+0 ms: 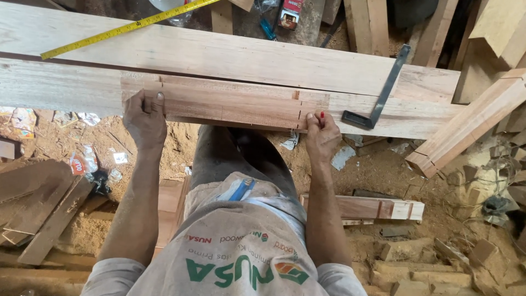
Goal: Measuring and marking wooden boards with a pencil and square for future cutting or assembly.
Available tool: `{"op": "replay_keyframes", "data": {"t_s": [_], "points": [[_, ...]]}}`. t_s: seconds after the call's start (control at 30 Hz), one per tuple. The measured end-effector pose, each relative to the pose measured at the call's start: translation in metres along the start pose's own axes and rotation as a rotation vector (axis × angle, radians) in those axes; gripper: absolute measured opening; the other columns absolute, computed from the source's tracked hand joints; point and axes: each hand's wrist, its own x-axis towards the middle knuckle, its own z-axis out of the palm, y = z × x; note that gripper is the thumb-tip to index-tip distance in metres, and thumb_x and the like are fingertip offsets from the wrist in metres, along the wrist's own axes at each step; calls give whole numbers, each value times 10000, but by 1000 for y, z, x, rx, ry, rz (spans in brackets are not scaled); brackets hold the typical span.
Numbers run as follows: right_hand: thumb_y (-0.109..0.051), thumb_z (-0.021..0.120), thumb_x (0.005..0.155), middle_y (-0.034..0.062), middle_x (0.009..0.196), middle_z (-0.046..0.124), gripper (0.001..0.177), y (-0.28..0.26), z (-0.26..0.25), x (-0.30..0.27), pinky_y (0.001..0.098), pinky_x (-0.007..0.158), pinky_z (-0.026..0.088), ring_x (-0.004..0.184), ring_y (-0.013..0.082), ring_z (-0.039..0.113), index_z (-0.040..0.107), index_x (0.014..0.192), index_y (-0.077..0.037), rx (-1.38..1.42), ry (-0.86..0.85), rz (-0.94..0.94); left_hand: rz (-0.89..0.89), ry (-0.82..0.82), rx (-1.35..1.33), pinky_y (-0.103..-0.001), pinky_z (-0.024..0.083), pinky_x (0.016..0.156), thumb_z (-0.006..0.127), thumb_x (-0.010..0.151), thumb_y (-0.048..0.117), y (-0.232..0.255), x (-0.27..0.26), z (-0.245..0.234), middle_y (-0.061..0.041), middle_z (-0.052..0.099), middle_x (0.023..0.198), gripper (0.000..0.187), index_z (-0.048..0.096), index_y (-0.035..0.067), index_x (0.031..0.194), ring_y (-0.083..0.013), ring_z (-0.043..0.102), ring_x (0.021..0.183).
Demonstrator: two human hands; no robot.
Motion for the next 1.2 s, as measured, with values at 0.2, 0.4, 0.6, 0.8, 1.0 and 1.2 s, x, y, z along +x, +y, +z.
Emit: {"op": "replay_keyframes", "data": {"t_s": [0.2,0.4,0.6,0.8,1.0,1.2], "points": [[-293,756,856,87,774,747,146,-5,-11,-4,398,758,563,820,280,748,786,920,-165,49,0,-67,28,61,39,-438,563,727,888,911,243,10,-2,13,-155,672,872,254,752,75,1045,-391,703,817],[-292,771,914,83,798,707,138,7,-3,5,360,760,542,802,230,704,768,953,-160,31,-72,-190,-204,110,24,-485,585,760,716,930,230,22,2,-5,-159,733,875,145,753,120,1017,-406,721,878],[-294,809,929,-3,735,661,112,-8,-15,-1,285,733,517,757,134,665,766,907,-193,-25,-60,-149,-384,109,-116,-450,607,754,720,956,364,31,-3,-2,-92,758,860,190,788,188,981,-341,746,879],[-134,692,1078,73,823,662,150,-32,-31,-4,263,604,472,674,147,558,715,1051,12,-7,-210,-211,-199,139,-184,-287,530,616,719,956,178,40,5,-9,-58,699,850,149,720,44,1022,-160,626,677],[-166,718,1070,100,866,680,187,-17,-22,7,275,622,495,720,162,589,726,1112,17,-97,-180,-111,-183,153,-272,-271,489,611,722,940,94,47,13,-19,-27,639,824,65,707,53,988,-138,551,661],[-154,712,1050,55,876,680,159,-28,-22,0,215,716,525,771,114,618,706,1080,2,36,-183,-21,-255,46,-246,-262,504,596,709,944,108,56,18,-37,-13,649,845,52,715,76,984,-120,567,663]]}}
